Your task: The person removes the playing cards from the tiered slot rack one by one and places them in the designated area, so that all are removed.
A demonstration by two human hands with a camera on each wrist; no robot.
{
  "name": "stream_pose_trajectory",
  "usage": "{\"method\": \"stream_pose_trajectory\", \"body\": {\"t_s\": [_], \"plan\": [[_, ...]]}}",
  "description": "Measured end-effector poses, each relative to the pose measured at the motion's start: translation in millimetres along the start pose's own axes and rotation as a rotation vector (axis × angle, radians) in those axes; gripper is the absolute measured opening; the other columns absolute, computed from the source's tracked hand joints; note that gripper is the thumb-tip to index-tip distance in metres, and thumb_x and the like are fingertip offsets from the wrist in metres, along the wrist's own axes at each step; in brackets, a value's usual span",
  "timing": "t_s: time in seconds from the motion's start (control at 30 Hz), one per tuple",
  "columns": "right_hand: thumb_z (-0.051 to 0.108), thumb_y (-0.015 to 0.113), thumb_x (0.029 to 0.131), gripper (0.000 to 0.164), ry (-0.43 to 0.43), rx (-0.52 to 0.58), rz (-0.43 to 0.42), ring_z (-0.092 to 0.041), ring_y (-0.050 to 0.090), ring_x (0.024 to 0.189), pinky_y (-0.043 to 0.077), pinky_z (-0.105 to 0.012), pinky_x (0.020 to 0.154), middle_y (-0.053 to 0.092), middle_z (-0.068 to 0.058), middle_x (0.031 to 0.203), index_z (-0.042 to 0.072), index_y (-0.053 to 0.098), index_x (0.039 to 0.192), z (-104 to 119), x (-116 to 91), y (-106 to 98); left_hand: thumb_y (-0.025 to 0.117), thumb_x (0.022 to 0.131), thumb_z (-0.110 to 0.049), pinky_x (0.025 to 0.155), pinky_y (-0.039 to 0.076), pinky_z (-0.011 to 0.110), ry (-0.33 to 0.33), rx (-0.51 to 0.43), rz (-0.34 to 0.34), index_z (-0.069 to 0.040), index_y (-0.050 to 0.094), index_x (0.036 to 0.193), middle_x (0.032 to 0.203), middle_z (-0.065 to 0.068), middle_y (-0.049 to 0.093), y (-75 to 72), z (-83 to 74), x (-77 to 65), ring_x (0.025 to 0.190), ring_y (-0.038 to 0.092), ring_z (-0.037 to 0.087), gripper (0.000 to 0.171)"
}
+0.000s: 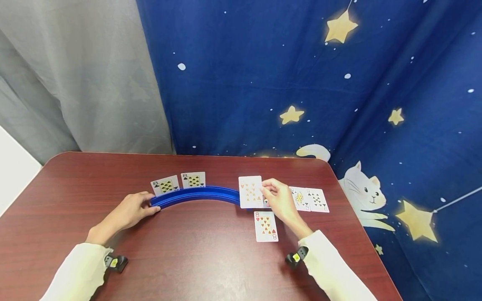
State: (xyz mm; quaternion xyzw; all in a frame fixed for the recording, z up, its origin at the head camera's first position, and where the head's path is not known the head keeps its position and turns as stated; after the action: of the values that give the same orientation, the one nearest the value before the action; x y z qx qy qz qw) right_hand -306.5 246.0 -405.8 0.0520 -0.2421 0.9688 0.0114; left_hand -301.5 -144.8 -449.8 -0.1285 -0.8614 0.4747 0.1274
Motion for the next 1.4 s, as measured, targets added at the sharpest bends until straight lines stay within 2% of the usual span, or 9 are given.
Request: {"method": "stream_pose_trajectory", "body": {"t_s": [0.27, 0.5, 0.7, 1.07, 1.4], "plan": [[0.010, 0.066, 0.095, 0.022, 0.074, -0.049, -0.006, -0.010, 0.060, 0.061, 0.053, -0.029, 0.055, 0.071, -0.020, 0.093, -0.005, 0.065, 0.112, -28.7, -10.4, -19.2, 0.074, 0.088, -0.016, 0.063, 0.039, 0.030, -0.007, -0.005, 0.008, -0.004, 0.068, 0.094, 0.078, 0.001, 0.054, 1.6, -0.3, -0.3, 0.069, 0.049, 0.015, 0.015], [0.009, 0.065, 0.095, 0.025, 0.137, -0.059, -0.008, -0.017, 0.062, 0.061, 0.052, -0.029, 0.054, 0.071, -0.020, 0.092, -0.007, 0.064, 0.113, -52.4, -25.0, -34.4, 0.075, 0.087, -0.016, 0.062, 0.038, 0.030, 0.001, -0.001, -0.005, -0.005, 0.068, 0.091, 0.077, 0.001, 0.054, 0.7, -1.4, -0.3, 0.068, 0.048, 0.014, 0.014], [0.010, 0.065, 0.095, 0.027, 0.172, -0.112, 0.000, -0.015, 0.060, 0.057, 0.052, -0.029, 0.053, 0.072, -0.019, 0.091, -0.008, 0.063, 0.115, -70.3, -36.1, -43.7, 0.074, 0.088, -0.017, 0.064, 0.039, 0.030, -0.009, -0.002, 0.008, -0.004, 0.068, 0.094, 0.079, 0.001, 0.055, 0.9, 0.1, -0.2, 0.069, 0.049, 0.015, 0.015], [0.009, 0.064, 0.095, 0.028, 0.212, -0.113, -0.003, -0.013, 0.057, 0.056, 0.050, -0.027, 0.052, 0.070, -0.017, 0.085, -0.009, 0.063, 0.116, -84.9, -45.3, -52.6, 0.074, 0.088, -0.017, 0.064, 0.039, 0.031, -0.016, -0.001, 0.008, -0.005, 0.068, 0.094, 0.079, 0.001, 0.055, 0.6, 0.9, 0.1, 0.069, 0.049, 0.015, 0.015], [0.004, 0.063, 0.094, 0.023, 0.240, -0.177, 0.011, -0.012, 0.055, 0.053, 0.049, -0.025, 0.050, 0.066, -0.010, 0.075, -0.008, 0.064, 0.114, -99.9, -56.3, -65.9, 0.074, 0.088, -0.017, 0.063, 0.038, 0.030, -0.004, -0.003, 0.004, -0.005, 0.068, 0.093, 0.078, 0.001, 0.055, -0.1, -0.5, -0.3, 0.069, 0.049, 0.014, 0.014]]}}
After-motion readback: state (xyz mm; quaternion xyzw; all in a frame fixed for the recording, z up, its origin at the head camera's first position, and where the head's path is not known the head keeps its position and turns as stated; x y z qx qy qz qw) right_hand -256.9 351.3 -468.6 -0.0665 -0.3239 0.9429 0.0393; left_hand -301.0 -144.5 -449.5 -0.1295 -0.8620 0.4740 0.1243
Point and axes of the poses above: each hand's wrist, its own x-axis towards the middle knuckle, its own y-axis out of the palm, z = x × y, the point moved 10 cm from there along x, towards the middle knuckle
